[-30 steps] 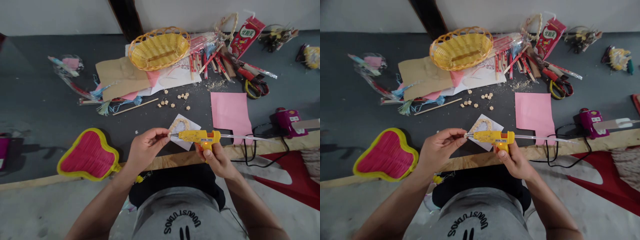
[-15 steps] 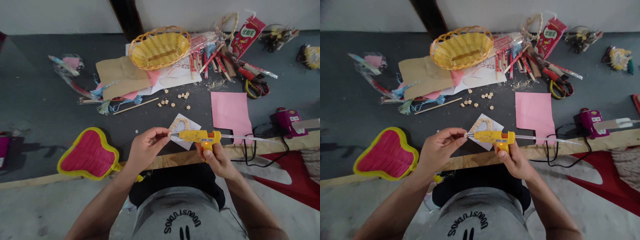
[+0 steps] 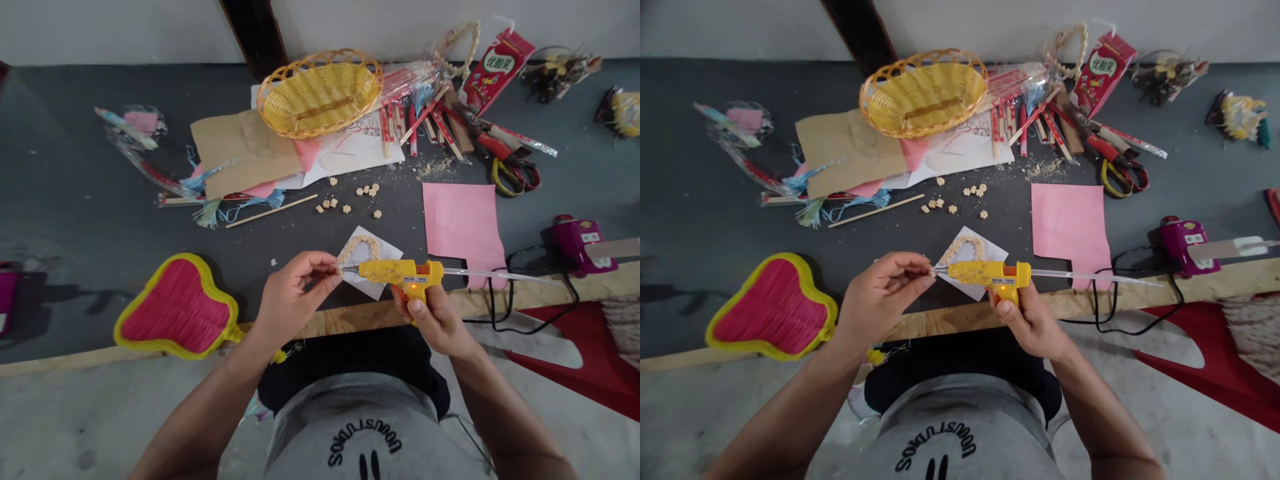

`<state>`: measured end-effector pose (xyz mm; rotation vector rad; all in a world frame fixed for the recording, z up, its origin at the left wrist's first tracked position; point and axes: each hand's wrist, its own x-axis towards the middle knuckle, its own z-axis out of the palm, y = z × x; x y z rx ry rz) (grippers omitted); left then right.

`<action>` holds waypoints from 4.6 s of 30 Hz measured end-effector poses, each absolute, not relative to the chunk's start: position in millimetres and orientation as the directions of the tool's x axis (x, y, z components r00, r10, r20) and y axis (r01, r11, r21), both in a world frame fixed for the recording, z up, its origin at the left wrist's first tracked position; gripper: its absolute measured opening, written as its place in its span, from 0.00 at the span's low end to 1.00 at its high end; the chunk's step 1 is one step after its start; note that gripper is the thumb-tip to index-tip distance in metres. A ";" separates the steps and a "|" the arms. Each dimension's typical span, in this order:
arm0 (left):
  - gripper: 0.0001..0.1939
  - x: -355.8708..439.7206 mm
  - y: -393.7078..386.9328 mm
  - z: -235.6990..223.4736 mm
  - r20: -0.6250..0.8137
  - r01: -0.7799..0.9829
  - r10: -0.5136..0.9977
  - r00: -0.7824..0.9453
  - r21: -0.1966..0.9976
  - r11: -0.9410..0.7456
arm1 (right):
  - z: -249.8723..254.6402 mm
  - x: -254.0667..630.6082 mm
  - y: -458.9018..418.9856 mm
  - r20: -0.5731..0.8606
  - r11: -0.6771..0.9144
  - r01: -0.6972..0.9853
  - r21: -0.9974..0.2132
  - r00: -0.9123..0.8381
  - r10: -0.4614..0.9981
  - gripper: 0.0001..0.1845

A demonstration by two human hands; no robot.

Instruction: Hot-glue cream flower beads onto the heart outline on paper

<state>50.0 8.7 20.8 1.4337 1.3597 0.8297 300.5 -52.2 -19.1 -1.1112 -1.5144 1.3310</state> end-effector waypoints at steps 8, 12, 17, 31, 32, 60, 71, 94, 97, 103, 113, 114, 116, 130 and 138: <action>0.07 48.6 6.7 17.1 -0.119 0.324 0.983 0.140 0.944 0.069 | -17.4 299.0 -51.0 0.018 0.049 0.102 -0.994 -0.279 0.960 0.08; 0.07 49.0 6.7 20.0 -0.104 0.309 0.986 0.131 0.949 0.059 | -14.9 297.8 -50.1 0.033 0.062 0.093 -0.994 -0.286 0.958 0.08; 0.07 48.1 7.2 20.0 -0.097 0.305 0.988 0.122 0.951 0.056 | -15.2 297.3 -50.6 0.017 0.044 0.086 -0.995 -0.293 0.956 0.10; 0.08 48.5 -0.5 18.3 0.201 0.618 0.942 0.269 0.714 -0.329 | -16.4 300.8 -54.9 0.003 0.016 0.038 -0.999 -0.314 0.949 0.08; 0.08 48.2 -0.3 18.9 0.200 0.624 0.942 0.268 0.709 -0.329 | -16.1 301.0 -54.8 0.004 0.017 0.038 -0.999 -0.317 0.949 0.08; 0.06 49.7 -3.9 20.7 0.032 0.681 0.993 0.113 0.726 -0.101 | 9.4 401.9 37.0 -0.212 -0.282 0.196 -0.939 0.316 0.925 0.19; 0.06 50.2 -5.7 13.2 0.041 0.721 0.989 0.141 0.680 -0.131 | 17.0 396.9 26.5 0.154 -0.296 0.920 -0.255 0.341 0.927 0.21; 0.06 57.7 -7.6 5.4 0.143 0.829 0.963 0.230 0.490 -0.271 | 9.5 321.4 15.1 0.350 0.193 0.933 -0.304 -0.079 0.934 0.15; 0.06 61.5 -3.1 0.7 0.139 0.854 0.962 0.234 0.443 -0.272 | 7.1 295.4 7.5 0.322 0.327 0.876 -0.354 -0.215 0.922 0.12; 0.06 62.7 1.1 -3.2 0.150 0.851 0.950 0.273 0.422 -0.311 | -2.4 266.1 -6.4 0.232 0.373 0.793 -0.482 -0.295 0.927 0.10; 0.05 62.7 3.9 -7.1 0.202 0.851 0.932 0.302 0.384 -0.359 | -3.6 268.4 -5.8 0.257 0.384 0.773 -0.506 -0.290 0.922 0.10; 0.05 62.5 3.8 -7.2 0.200 0.852 0.932 0.302 0.381 -0.358 | -3.5 268.0 -6.0 0.257 0.385 0.771 -0.508 -0.291 0.922 0.10; 0.05 61.9 3.5 -7.6 0.202 0.853 0.931 0.305 0.377 -0.361 | -3.5 267.3 -6.5 0.254 0.387 0.767 -0.512 -0.296 0.921 0.10; 0.09 48.0 -1.5 2.6 0.134 0.828 0.929 0.344 0.424 -0.367 | 1.2 245.4 -7.6 0.332 0.455 0.778 -0.434 -0.331 0.883 0.06; 0.20 29.1 -4.6 -2.0 0.193 0.763 0.833 0.518 0.336 -0.552 | -2.4 222.5 -3.6 0.218 0.354 0.891 -0.284 -0.299 0.929 0.12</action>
